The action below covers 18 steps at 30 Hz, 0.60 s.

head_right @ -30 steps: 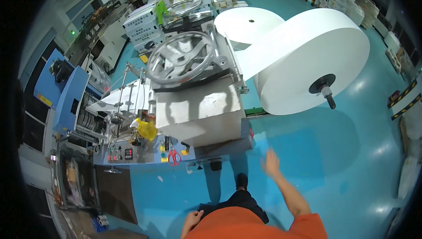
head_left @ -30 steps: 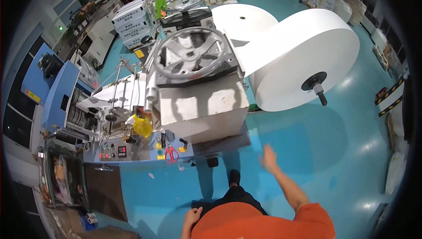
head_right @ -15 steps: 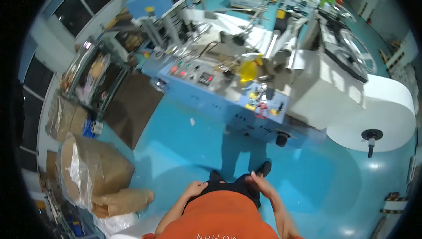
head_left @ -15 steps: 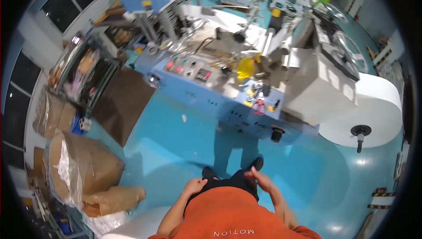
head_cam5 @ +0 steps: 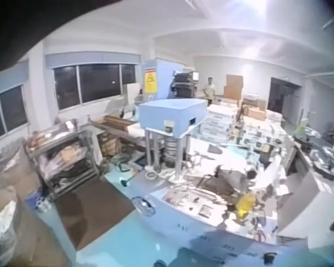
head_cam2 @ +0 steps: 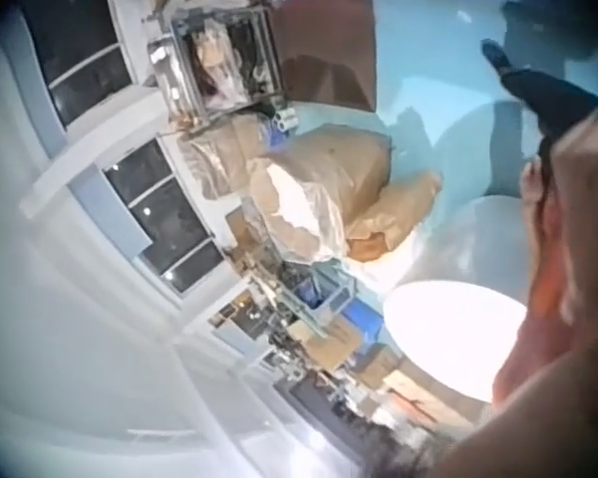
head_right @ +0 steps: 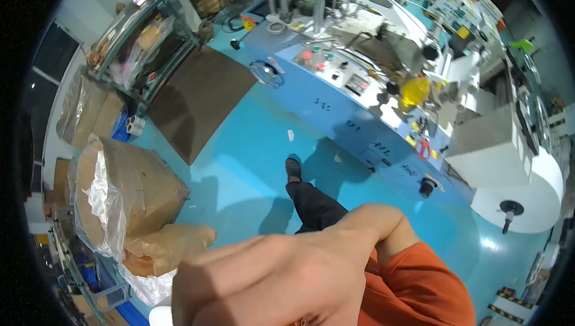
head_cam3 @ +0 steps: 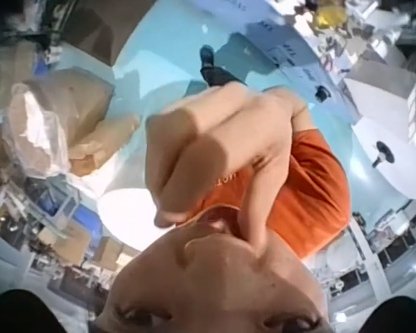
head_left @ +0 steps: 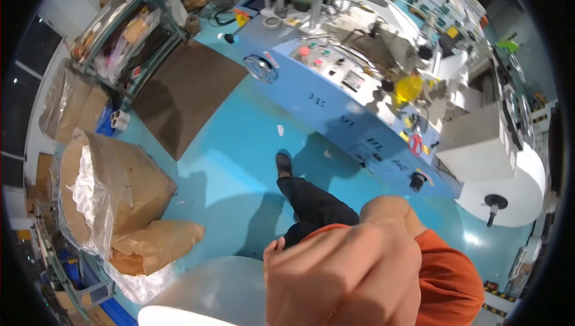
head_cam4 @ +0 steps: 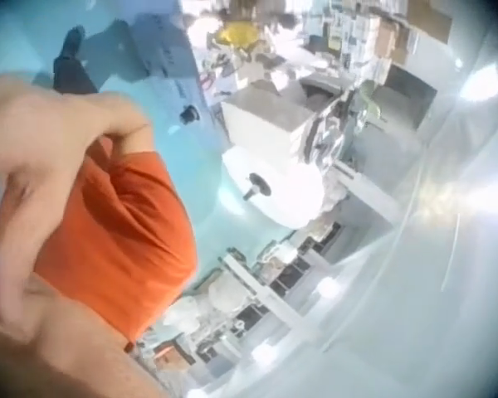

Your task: Collect stacks of paper products from a machine and place them onto a conveyor belt for packaging.

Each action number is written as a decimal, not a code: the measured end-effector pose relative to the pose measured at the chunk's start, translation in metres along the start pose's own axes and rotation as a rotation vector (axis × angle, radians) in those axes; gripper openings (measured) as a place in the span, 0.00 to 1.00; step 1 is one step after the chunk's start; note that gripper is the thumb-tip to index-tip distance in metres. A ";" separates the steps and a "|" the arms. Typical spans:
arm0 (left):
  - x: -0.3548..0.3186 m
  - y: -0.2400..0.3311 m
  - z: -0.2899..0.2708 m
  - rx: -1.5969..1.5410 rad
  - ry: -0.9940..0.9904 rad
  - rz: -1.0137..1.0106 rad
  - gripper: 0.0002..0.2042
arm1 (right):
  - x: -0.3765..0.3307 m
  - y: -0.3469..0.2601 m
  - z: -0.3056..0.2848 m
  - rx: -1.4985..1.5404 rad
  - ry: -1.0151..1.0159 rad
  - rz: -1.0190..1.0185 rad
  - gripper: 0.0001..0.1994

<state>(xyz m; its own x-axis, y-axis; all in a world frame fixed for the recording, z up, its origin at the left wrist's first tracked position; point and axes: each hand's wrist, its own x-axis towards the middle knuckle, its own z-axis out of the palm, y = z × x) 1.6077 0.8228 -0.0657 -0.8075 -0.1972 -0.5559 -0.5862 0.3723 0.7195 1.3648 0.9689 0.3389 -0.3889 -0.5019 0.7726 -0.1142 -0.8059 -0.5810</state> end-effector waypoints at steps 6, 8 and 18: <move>0.066 0.029 -0.051 -0.048 0.036 -0.154 0.23 | 0.080 0.039 -0.052 0.326 0.003 -0.038 0.22; 0.105 0.025 -0.090 -0.025 0.038 -0.159 0.23 | 0.114 0.083 -0.080 0.412 0.014 -0.003 0.20; 0.312 0.091 -0.175 0.176 -0.125 0.043 0.23 | 0.260 0.157 -0.157 -0.021 0.340 -0.999 0.02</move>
<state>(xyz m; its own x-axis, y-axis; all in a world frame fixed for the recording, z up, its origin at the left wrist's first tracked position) 1.2915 0.6365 -0.1010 -0.8106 -0.0679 -0.5816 -0.5225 0.5323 0.6660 1.1027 0.7614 0.4086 -0.3446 0.5037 0.7922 -0.5384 -0.7973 0.2727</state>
